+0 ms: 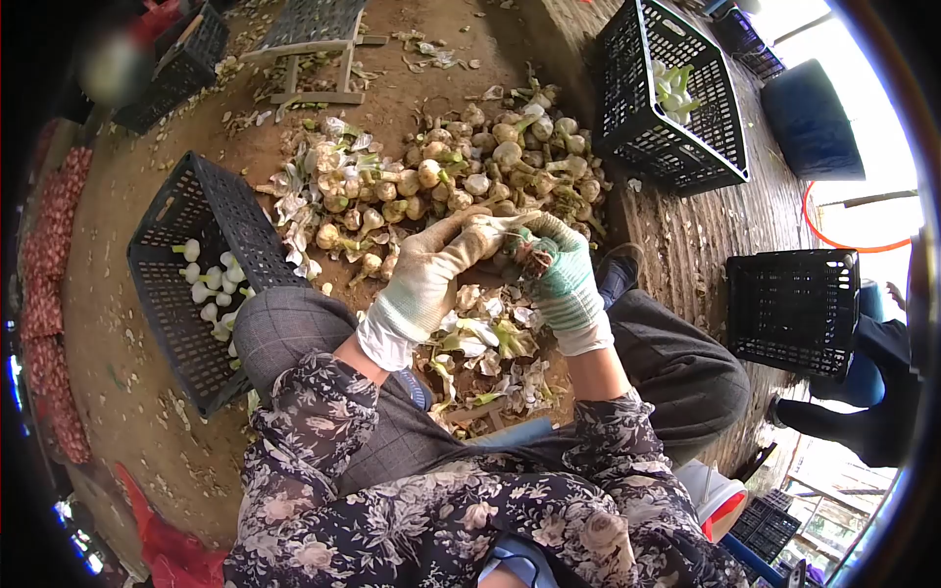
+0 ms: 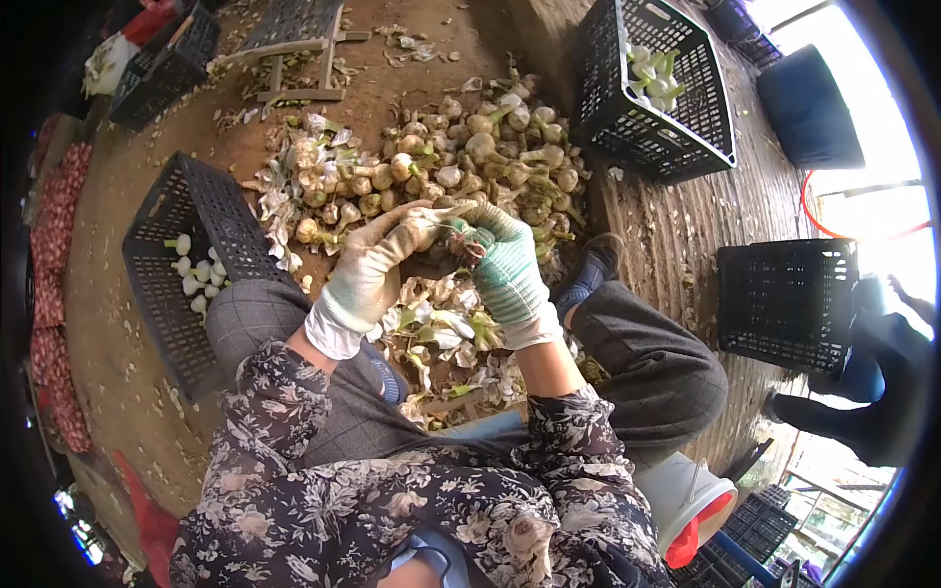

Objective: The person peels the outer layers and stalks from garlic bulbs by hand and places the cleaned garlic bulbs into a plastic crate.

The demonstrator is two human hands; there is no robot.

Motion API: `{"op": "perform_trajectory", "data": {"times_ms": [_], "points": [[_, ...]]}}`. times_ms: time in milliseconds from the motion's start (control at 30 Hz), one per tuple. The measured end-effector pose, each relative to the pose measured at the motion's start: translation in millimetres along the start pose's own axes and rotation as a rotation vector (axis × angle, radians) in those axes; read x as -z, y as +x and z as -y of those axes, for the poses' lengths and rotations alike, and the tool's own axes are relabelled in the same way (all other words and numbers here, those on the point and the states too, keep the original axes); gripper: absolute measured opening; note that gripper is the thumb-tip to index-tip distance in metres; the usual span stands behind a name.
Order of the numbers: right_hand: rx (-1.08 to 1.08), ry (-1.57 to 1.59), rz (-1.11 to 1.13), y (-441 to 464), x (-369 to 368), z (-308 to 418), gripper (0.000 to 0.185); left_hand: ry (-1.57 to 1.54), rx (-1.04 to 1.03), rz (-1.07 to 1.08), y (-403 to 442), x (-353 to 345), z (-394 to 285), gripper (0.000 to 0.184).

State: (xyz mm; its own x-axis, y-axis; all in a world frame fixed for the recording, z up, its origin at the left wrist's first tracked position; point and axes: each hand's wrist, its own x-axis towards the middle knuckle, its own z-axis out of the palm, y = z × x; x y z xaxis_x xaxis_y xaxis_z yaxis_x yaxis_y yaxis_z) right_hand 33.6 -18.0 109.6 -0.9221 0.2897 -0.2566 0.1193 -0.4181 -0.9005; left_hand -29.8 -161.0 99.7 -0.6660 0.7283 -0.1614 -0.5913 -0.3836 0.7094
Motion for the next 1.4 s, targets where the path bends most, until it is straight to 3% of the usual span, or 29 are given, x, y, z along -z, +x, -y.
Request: {"op": "perform_trajectory", "data": {"times_ms": [133,233,333,367,467,533,600,800,933,1067,1167,1333,1400], "points": [[-0.031,0.038,0.022,-1.1,4.3,-0.8,0.021,0.042,0.024,-0.014,0.4,1.5,1.6,0.038],[-0.067,-0.028,-0.019,0.9,7.1,-2.0,0.014,-0.117,0.117,0.108,4.8,19.4,7.9,0.038],[0.214,-0.516,-0.069,3.6,3.1,-2.5,0.016,0.064,0.008,-0.164,11.1,9.7,19.2,0.030],[0.196,-0.489,-0.080,3.0,1.2,-1.2,0.016,0.159,-0.044,-0.272,14.5,6.3,20.9,0.028],[0.158,-0.465,-0.109,-3.0,-7.1,3.6,0.018,0.327,-0.093,-0.205,8.6,2.3,12.2,0.029],[0.272,-0.638,-0.062,-0.7,2.5,-5.9,0.021,0.424,-0.113,-0.136,0.3,-1.5,1.3,0.028],[0.328,-0.766,0.007,-0.9,10.0,-3.3,0.026,0.304,-0.019,-0.077,-0.4,5.8,5.0,0.031],[0.109,-0.399,0.090,-11.7,15.7,13.4,0.021,-0.088,0.223,0.224,2.5,24.1,9.4,0.042],[0.007,-0.133,0.024,-18.1,-1.0,16.5,0.017,0.059,0.136,-0.003,0.7,1.6,3.4,0.043],[0.298,-0.601,0.094,-11.4,10.5,8.5,0.016,0.012,0.165,0.056,-0.5,7.1,4.0,0.028],[0.119,-0.398,0.241,-15.9,20.8,20.3,0.018,-0.013,0.202,0.156,-4.5,4.6,-4.2,0.032],[-0.005,-0.034,0.263,-19.6,25.5,12.9,0.020,0.020,0.303,0.230,-8.0,3.8,-11.6,0.049],[0.048,0.026,0.287,-18.7,26.5,5.5,0.021,-0.013,0.299,0.237,-9.5,1.7,-12.1,0.054]]}}
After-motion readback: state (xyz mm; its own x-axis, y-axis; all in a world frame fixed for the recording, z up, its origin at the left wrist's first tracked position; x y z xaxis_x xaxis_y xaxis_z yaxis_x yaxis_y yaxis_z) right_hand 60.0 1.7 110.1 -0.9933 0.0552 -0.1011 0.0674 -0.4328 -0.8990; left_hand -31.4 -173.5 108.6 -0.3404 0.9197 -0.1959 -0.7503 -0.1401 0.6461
